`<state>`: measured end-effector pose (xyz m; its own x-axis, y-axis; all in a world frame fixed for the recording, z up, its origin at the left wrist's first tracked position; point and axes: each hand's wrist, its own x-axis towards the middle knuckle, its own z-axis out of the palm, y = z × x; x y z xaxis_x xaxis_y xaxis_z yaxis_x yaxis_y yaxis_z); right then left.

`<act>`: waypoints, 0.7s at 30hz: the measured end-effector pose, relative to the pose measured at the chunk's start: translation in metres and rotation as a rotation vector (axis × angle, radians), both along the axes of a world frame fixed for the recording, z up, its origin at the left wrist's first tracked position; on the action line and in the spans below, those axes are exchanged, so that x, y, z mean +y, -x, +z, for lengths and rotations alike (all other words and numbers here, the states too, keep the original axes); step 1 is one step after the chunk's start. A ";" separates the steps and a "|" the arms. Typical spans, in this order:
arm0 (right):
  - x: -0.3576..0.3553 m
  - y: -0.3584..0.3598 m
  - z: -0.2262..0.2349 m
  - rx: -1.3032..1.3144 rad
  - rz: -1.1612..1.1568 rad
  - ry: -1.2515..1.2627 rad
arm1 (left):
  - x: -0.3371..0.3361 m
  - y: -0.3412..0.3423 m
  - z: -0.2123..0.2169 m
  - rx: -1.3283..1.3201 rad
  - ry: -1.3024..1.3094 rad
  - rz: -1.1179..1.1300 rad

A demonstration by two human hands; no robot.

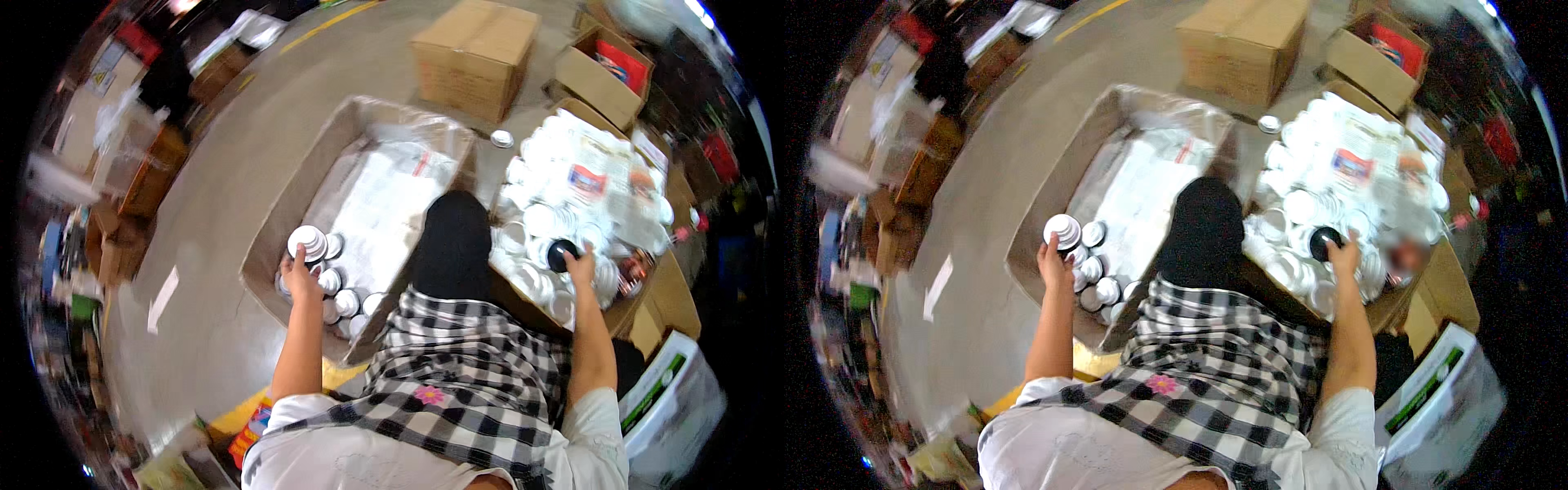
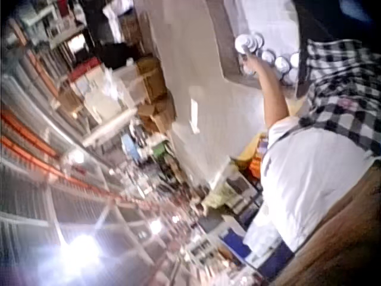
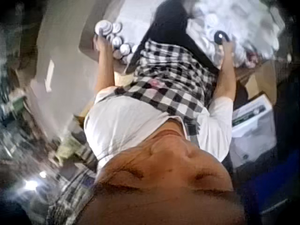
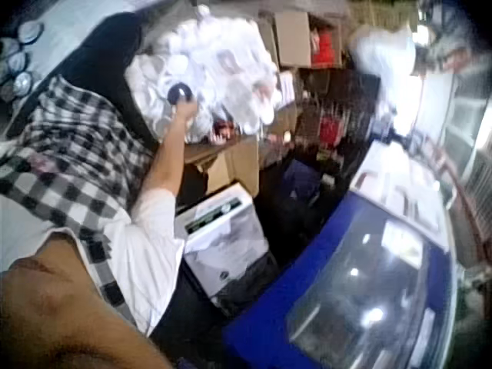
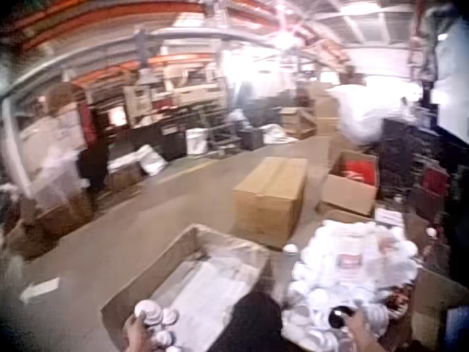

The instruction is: The person sits on the floor and repeatedly picks up white plastic containers and black lids, then presses the lids onto the containers. The assembled containers are placed into a nearby cardboard box.

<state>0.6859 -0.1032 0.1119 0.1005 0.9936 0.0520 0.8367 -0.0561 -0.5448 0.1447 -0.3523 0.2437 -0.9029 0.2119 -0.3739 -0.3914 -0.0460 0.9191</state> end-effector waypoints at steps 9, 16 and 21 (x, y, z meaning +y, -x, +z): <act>-0.019 -0.027 0.011 0.635 -0.012 0.081 | -0.026 0.053 -0.171 -0.195 0.296 -0.175; -0.079 -0.007 0.083 0.705 -0.071 0.143 | -0.005 0.074 -0.258 0.157 0.624 -0.377; -0.120 -0.028 0.094 0.782 -0.107 0.075 | 0.016 0.055 -0.197 0.412 1.086 -0.634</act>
